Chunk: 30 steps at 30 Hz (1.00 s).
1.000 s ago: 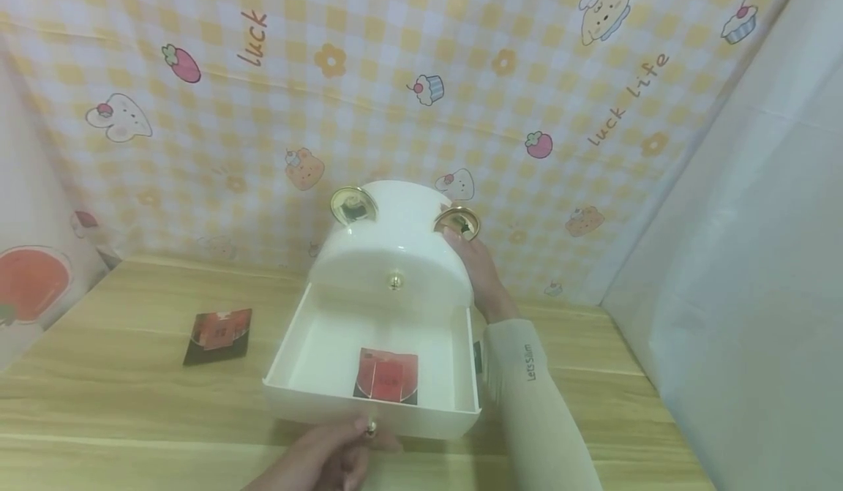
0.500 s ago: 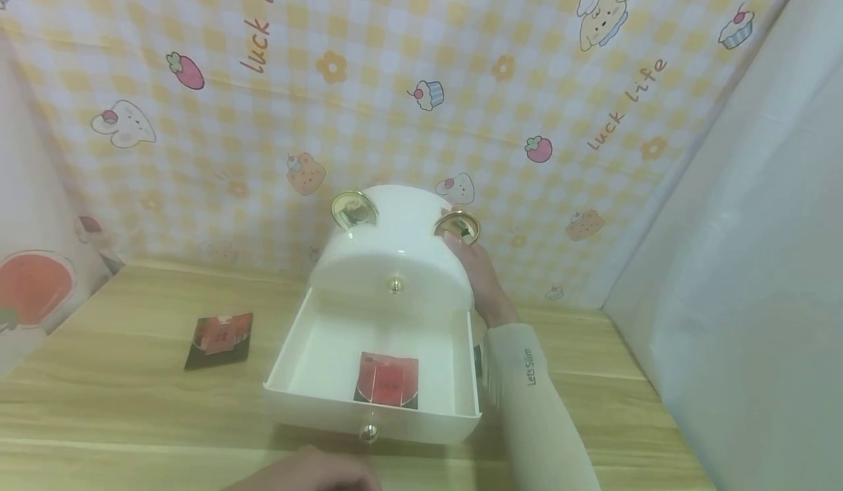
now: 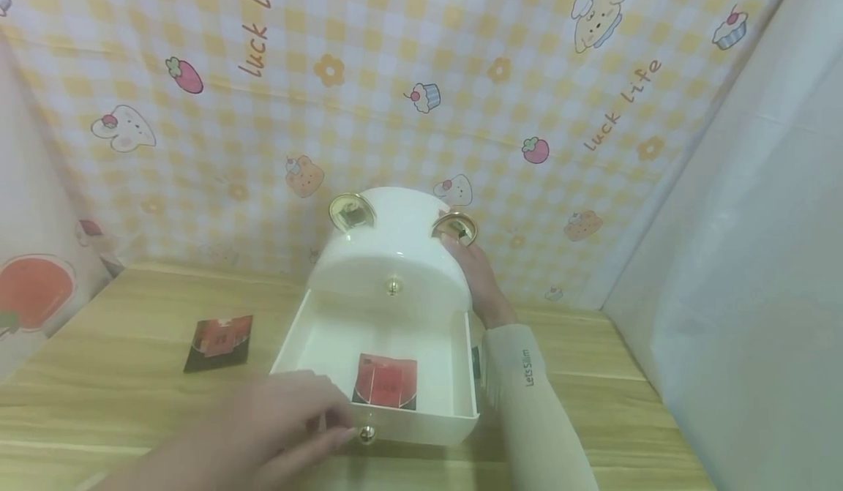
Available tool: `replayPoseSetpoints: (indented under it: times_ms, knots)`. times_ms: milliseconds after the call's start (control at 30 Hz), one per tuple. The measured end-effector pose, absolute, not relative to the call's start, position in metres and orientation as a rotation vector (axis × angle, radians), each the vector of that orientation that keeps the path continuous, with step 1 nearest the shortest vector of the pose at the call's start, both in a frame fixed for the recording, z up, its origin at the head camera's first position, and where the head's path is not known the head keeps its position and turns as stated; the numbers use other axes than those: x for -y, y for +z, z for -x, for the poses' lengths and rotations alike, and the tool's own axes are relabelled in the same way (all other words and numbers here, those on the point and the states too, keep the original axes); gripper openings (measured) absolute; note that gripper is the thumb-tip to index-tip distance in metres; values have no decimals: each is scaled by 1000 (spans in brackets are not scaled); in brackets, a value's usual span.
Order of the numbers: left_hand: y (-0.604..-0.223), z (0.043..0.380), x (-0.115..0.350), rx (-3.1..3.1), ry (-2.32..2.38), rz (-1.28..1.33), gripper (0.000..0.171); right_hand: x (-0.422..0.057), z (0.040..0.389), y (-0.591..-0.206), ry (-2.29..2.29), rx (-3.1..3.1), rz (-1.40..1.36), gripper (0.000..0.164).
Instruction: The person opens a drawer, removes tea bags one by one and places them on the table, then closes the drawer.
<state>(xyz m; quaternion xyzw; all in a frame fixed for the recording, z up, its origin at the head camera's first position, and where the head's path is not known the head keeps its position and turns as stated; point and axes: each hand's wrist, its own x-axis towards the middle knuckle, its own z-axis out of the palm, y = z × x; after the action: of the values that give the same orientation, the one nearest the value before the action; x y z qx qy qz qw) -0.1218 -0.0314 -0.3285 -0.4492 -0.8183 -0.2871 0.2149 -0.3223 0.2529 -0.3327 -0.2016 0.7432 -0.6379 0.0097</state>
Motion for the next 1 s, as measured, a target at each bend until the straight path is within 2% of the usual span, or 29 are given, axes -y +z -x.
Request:
replayPoseSetpoints:
  times_ms: [267, 500, 1000]
  knots:
    - [-319, 135, 28, 2571, -527, 895, 10, -253, 322, -334, -2011, -2292, 637, 49]
    - [-313, 146, 19, 2730, -424, 945, 17, -253, 323, -335, -2010, -2307, 651, 49]
    - [-307, 169, 3, 2976, -538, 957, 31, -251, 321, -334, -2010, -2301, 634, 51]
